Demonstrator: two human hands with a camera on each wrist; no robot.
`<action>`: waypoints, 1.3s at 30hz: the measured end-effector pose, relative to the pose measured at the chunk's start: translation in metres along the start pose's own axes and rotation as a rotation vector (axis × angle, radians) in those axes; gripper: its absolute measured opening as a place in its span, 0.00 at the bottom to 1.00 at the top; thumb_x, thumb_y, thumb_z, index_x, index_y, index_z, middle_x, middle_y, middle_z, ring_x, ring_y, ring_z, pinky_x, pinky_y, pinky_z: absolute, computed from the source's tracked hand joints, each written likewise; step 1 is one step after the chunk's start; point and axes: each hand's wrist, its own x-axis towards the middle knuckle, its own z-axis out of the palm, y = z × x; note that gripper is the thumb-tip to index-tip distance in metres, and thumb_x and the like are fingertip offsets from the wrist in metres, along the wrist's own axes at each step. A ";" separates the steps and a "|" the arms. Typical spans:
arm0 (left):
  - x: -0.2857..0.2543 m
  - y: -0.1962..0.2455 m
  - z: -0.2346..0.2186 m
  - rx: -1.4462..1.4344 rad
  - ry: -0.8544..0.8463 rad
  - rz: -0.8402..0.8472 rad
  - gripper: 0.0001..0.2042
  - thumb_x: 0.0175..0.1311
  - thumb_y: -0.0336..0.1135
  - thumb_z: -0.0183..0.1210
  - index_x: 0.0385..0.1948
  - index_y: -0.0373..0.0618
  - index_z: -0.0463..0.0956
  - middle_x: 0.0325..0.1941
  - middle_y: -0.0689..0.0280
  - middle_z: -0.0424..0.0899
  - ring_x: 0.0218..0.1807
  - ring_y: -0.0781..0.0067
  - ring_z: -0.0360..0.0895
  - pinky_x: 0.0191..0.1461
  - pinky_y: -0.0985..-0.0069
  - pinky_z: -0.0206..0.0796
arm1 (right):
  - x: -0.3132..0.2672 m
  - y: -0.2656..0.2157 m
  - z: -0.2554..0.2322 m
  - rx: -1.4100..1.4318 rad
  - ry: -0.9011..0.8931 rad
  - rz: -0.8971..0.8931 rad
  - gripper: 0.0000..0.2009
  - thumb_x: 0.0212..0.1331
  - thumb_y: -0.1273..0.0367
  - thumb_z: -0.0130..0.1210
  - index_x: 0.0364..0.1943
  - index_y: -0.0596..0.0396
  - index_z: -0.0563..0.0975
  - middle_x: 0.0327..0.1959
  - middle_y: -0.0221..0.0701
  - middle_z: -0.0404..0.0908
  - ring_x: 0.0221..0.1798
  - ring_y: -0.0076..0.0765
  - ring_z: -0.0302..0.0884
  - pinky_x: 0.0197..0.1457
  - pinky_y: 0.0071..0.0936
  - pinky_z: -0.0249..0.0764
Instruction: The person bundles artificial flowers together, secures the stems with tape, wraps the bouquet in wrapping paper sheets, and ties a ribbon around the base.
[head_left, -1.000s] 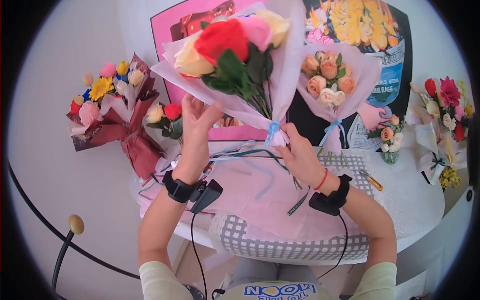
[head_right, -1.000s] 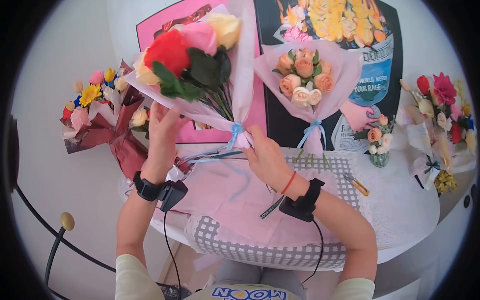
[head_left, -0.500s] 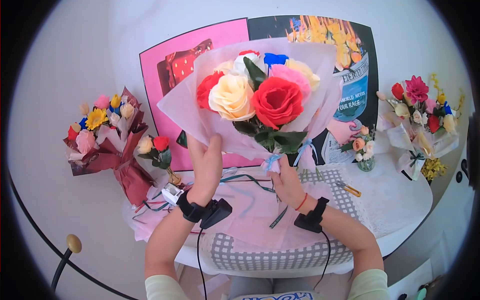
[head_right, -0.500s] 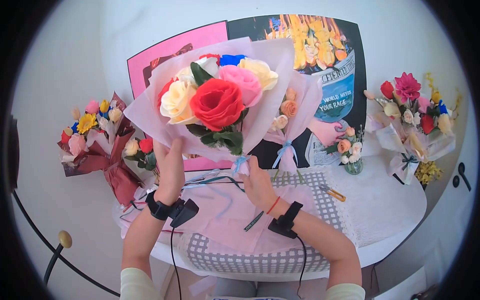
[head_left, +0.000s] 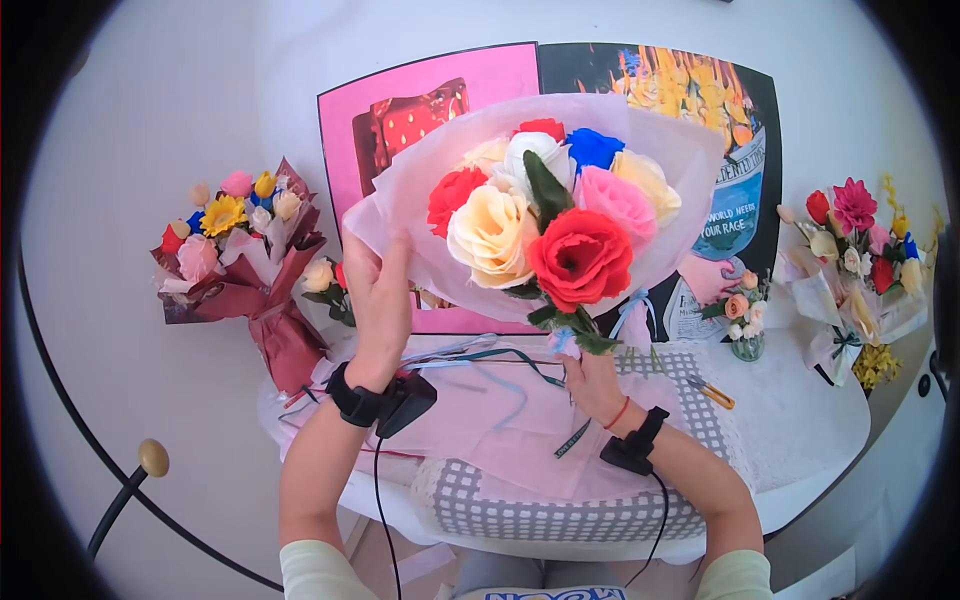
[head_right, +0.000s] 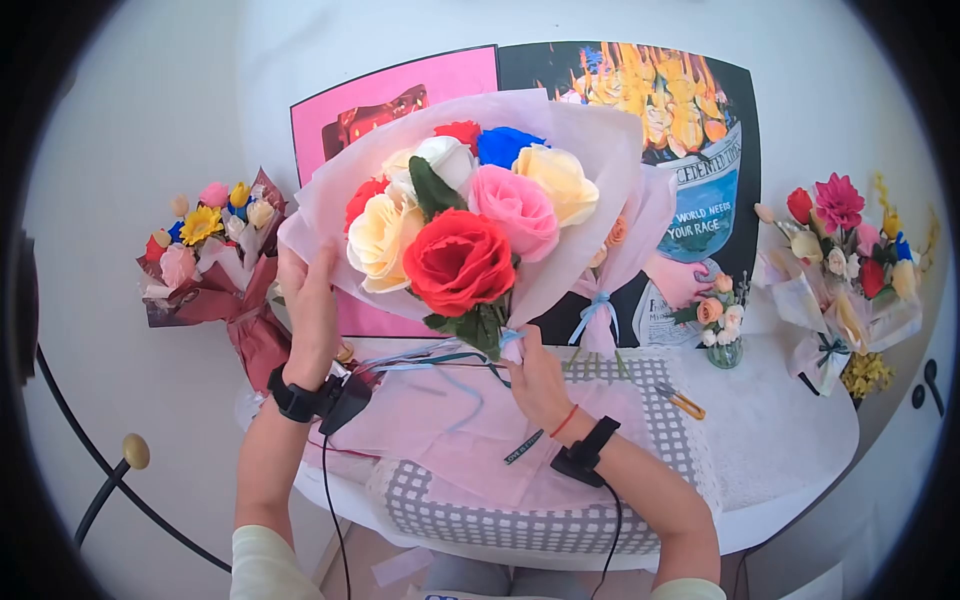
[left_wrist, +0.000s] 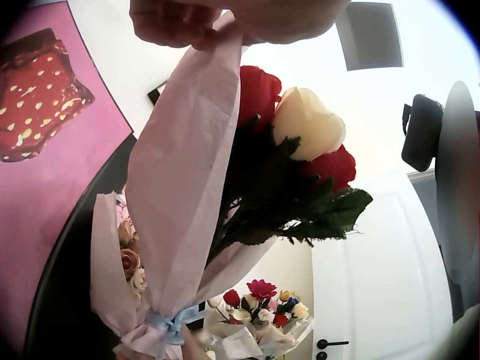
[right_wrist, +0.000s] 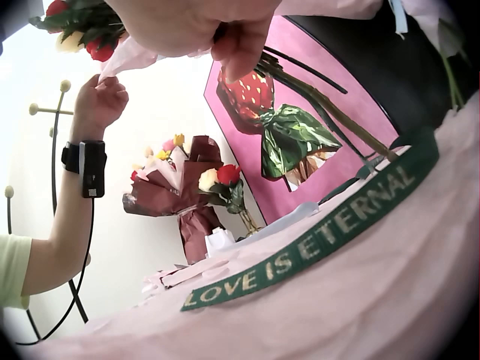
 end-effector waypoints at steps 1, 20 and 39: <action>0.002 0.002 -0.001 -0.034 0.001 0.053 0.20 0.57 0.28 0.47 0.52 0.38 0.57 0.49 0.63 0.66 0.51 0.76 0.64 0.54 0.78 0.55 | 0.000 0.001 0.000 -0.001 0.001 -0.001 0.17 0.48 0.75 0.51 0.41 0.57 0.58 0.25 0.50 0.71 0.33 0.61 0.69 0.30 0.43 0.64; 0.041 0.023 -0.041 0.122 -0.039 0.118 0.08 0.57 0.34 0.52 0.28 0.39 0.74 0.22 0.76 0.67 0.27 0.90 0.61 0.29 0.89 0.53 | -0.002 0.004 0.003 0.053 -0.047 0.043 0.19 0.47 0.78 0.51 0.43 0.57 0.59 0.24 0.49 0.69 0.32 0.62 0.68 0.30 0.42 0.63; 0.039 0.044 -0.034 0.780 -0.049 0.377 0.13 0.40 0.32 0.61 0.30 0.43 0.72 0.30 0.66 0.72 0.34 0.71 0.68 0.38 0.76 0.62 | -0.004 -0.004 0.001 0.038 -0.026 -0.014 0.16 0.48 0.78 0.49 0.41 0.57 0.60 0.26 0.49 0.71 0.32 0.60 0.70 0.30 0.40 0.65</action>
